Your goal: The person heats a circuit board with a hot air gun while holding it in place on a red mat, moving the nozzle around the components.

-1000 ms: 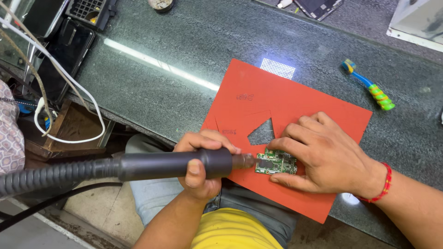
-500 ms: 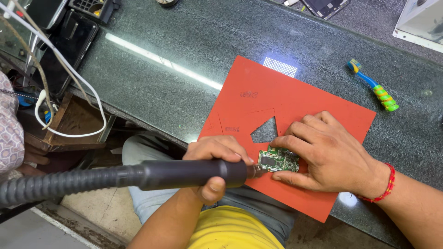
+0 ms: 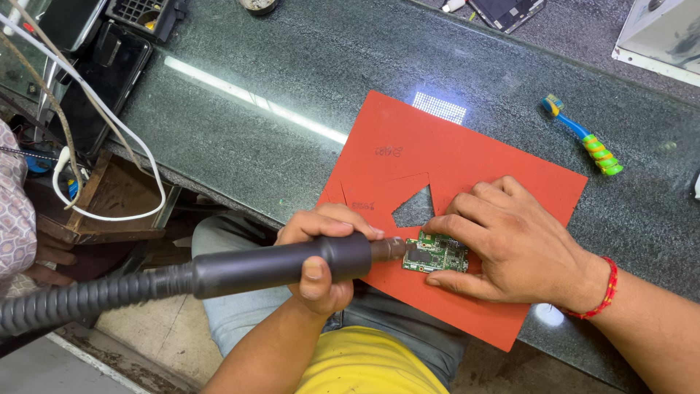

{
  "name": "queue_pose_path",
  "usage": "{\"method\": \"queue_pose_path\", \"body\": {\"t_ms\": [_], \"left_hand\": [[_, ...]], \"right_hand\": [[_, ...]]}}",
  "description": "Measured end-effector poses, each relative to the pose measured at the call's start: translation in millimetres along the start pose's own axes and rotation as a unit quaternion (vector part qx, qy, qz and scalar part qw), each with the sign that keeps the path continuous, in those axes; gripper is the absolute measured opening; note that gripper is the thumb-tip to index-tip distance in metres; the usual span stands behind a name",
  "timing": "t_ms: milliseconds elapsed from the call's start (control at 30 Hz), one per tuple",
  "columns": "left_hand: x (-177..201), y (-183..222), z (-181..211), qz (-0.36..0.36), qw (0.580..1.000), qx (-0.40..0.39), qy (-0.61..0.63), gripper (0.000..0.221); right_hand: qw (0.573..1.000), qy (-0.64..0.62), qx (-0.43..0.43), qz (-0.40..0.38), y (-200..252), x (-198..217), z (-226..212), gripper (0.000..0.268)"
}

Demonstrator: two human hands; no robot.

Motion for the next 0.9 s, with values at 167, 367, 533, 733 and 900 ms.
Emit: {"method": "queue_pose_path", "body": {"t_ms": [167, 367, 533, 733, 900], "left_hand": [[-1.0, -5.1, 3.8, -0.072, 0.996, -0.025, -0.044, 0.053], [-1.7, -6.8, 4.9, -0.085, 0.994, -0.036, -0.054, 0.053], [-5.6, -4.7, 5.3, -0.136, 0.988, -0.054, -0.056, 0.051], [3.5, -0.8, 2.3, -0.032, 0.999, -0.029, -0.013, 0.054], [1.5, -0.4, -0.4, -0.022, 0.999, -0.033, -0.015, 0.053]], "right_hand": [[1.000, -0.002, -0.011, 0.006, 0.3, -0.2, -0.2, 0.050], [1.000, 0.000, -0.006, 0.012, 0.6, 0.6, 0.0, 0.050], [1.000, -0.004, -0.007, 0.006, 0.2, -0.2, 0.5, 0.050], [1.000, 0.002, -0.010, 0.004, 0.5, -1.5, 1.0, 0.050], [1.000, -0.001, -0.013, 0.003, 0.1, -1.3, 1.0, 0.051]]}}
Point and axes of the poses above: each hand's wrist, its own y-axis away from the middle knuckle, its own x-axis out of the back of the hand, z = x × y, the point moved 6 cm from there along -y, towards the middle knuckle, and after that the axes turned 12 degrees about -x, right-handed, at the moved point
